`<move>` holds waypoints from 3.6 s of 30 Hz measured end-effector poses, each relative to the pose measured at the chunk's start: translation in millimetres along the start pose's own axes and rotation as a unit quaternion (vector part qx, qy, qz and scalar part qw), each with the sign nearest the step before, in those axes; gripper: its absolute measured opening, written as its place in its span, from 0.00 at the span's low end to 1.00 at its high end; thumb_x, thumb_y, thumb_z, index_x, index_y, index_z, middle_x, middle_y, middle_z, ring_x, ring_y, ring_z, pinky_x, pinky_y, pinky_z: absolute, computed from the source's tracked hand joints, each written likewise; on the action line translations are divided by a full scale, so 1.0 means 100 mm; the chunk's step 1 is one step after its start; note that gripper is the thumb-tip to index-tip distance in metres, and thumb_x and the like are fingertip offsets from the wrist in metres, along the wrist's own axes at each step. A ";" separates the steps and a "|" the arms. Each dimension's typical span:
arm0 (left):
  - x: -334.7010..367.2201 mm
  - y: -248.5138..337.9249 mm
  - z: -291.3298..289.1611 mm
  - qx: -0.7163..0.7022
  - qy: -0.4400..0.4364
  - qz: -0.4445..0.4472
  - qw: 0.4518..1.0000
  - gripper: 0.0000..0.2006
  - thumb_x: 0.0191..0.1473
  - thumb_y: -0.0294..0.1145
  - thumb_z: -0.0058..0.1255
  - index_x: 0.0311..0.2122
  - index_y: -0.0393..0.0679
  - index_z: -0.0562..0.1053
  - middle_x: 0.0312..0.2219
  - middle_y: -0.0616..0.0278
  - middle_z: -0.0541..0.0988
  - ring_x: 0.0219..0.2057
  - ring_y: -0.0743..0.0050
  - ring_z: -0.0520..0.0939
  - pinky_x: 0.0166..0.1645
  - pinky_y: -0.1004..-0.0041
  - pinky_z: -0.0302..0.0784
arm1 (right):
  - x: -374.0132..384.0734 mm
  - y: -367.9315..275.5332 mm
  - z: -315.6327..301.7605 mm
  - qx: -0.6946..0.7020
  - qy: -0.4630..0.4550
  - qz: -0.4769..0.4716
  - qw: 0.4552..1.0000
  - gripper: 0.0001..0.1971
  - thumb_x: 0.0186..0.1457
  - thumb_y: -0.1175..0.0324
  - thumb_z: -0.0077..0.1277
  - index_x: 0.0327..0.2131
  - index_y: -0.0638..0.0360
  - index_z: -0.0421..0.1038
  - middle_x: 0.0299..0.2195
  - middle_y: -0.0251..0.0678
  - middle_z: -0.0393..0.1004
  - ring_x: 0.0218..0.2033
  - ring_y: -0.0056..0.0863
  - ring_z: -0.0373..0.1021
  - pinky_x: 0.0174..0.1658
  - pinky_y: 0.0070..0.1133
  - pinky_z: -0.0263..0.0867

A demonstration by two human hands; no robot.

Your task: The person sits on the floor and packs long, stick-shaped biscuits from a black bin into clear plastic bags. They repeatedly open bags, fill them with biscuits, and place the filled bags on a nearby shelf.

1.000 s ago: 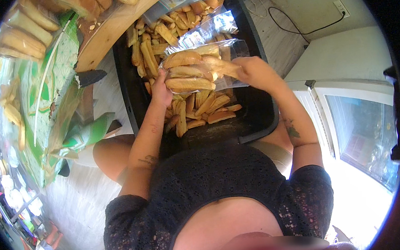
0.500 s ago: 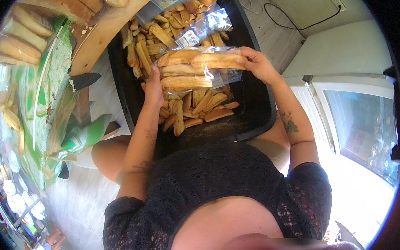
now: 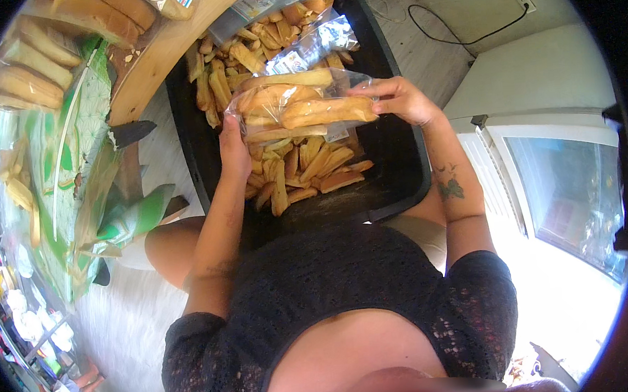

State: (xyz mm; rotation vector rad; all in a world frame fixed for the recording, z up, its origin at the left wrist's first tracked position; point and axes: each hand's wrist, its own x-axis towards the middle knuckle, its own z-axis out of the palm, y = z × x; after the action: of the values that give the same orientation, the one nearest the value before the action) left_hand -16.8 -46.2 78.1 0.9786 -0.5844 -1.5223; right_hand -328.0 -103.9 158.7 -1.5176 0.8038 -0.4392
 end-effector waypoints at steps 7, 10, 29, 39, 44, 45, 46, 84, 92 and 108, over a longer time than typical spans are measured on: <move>-0.02 0.03 0.16 0.035 0.001 0.130 0.991 0.26 0.59 0.45 0.32 0.56 0.36 0.55 0.54 0.57 0.59 0.55 0.68 0.60 0.58 0.70 0.52 | 0.08 0.20 0.21 0.335 -0.034 -0.005 0.941 0.26 0.42 0.65 0.59 0.45 0.64 0.62 0.41 0.35 0.68 0.41 0.26 0.67 0.46 0.24 0.64; 0.00 0.12 0.14 0.024 -0.013 0.112 0.993 0.29 0.57 0.50 0.30 0.56 0.37 0.53 0.55 0.56 0.58 0.56 0.66 0.58 0.59 0.68 0.50 | 0.04 0.13 0.15 0.309 0.020 -0.065 0.949 0.25 0.41 0.70 0.58 0.45 0.63 0.63 0.41 0.37 0.68 0.41 0.26 0.67 0.44 0.23 0.65; 0.25 -0.08 -0.53 0.040 -0.379 -0.288 0.878 0.40 0.46 0.68 0.34 0.57 0.48 0.53 0.54 0.55 0.61 0.55 0.49 0.60 0.48 0.35 0.57 | 0.19 -0.48 0.66 -0.261 0.124 -0.180 0.940 0.21 0.40 0.64 0.56 0.41 0.58 0.67 0.40 0.40 0.68 0.43 0.40 0.63 0.48 0.30 0.57; 0.34 0.11 -0.13 -0.090 -0.273 -0.355 0.890 0.37 0.48 0.62 0.38 0.56 0.45 0.54 0.53 0.54 0.61 0.53 0.53 0.64 0.52 0.49 0.60 | 0.04 -0.58 0.69 -0.446 0.051 -0.299 0.842 0.13 0.45 0.67 0.51 0.36 0.60 0.71 0.37 0.41 0.71 0.37 0.38 0.68 0.39 0.28 0.64; 0.28 -0.05 -0.02 -0.118 -0.131 -0.275 0.945 0.27 0.49 0.46 0.44 0.52 0.41 0.61 0.47 0.56 0.68 0.49 0.60 0.68 0.54 0.61 0.61 | 0.01 -0.43 0.65 -0.258 0.171 -0.241 0.920 0.19 0.45 0.78 0.47 0.44 0.60 0.67 0.34 0.37 0.68 0.34 0.38 0.69 0.41 0.28 0.63; 0.28 -0.08 -0.03 -0.110 -0.133 -0.254 0.952 0.27 0.49 0.45 0.44 0.51 0.41 0.61 0.47 0.56 0.69 0.49 0.60 0.69 0.54 0.61 0.61 | 0.05 -0.39 0.67 -0.109 0.234 -0.141 0.956 0.22 0.41 0.78 0.50 0.45 0.59 0.67 0.36 0.38 0.65 0.38 0.38 0.66 0.45 0.27 0.60; 0.26 -0.14 -0.05 -0.109 -0.139 -0.227 0.958 0.26 0.50 0.45 0.44 0.51 0.41 0.61 0.47 0.56 0.69 0.48 0.60 0.69 0.54 0.61 0.61 | 0.05 -0.38 0.62 -0.216 0.220 -0.164 0.937 0.23 0.40 0.77 0.52 0.45 0.58 0.67 0.37 0.38 0.63 0.41 0.37 0.64 0.46 0.26 0.59; 0.08 -0.25 -0.26 -0.184 -0.121 -0.045 0.974 0.34 0.53 0.61 0.27 0.56 0.43 0.53 0.52 0.59 0.62 0.54 0.63 0.61 0.56 0.62 0.55 | 0.07 -0.59 0.34 -0.228 0.134 -0.322 0.909 0.13 0.40 0.87 0.45 0.30 0.63 0.74 0.38 0.37 0.66 0.32 0.22 0.67 0.33 0.16 0.63; 0.09 -0.35 -0.19 -0.212 -0.054 -0.057 0.974 0.35 0.53 0.62 0.25 0.57 0.43 0.53 0.53 0.60 0.61 0.54 0.64 0.60 0.57 0.66 0.53 | -0.01 -0.45 0.50 0.081 0.203 0.034 0.975 0.20 0.46 0.82 0.49 0.45 0.61 0.63 0.36 0.31 0.69 0.33 0.15 0.66 0.36 0.14 0.64; 0.06 -0.25 -0.19 -0.131 -0.239 -0.075 0.959 0.39 0.49 0.63 0.36 0.58 0.43 0.51 0.55 0.59 0.59 0.56 0.62 0.58 0.58 0.61 0.51 | 0.29 -0.22 0.60 -0.378 0.214 -0.198 0.879 0.22 0.36 0.77 0.53 0.41 0.59 0.65 0.36 0.43 0.68 0.40 0.42 0.65 0.45 0.28 0.62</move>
State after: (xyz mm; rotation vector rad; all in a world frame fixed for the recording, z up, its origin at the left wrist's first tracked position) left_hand -14.1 -44.1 46.5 0.4553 -0.6326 -1.9355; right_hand -261.0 -83.3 166.7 -2.3876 1.0826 -0.8513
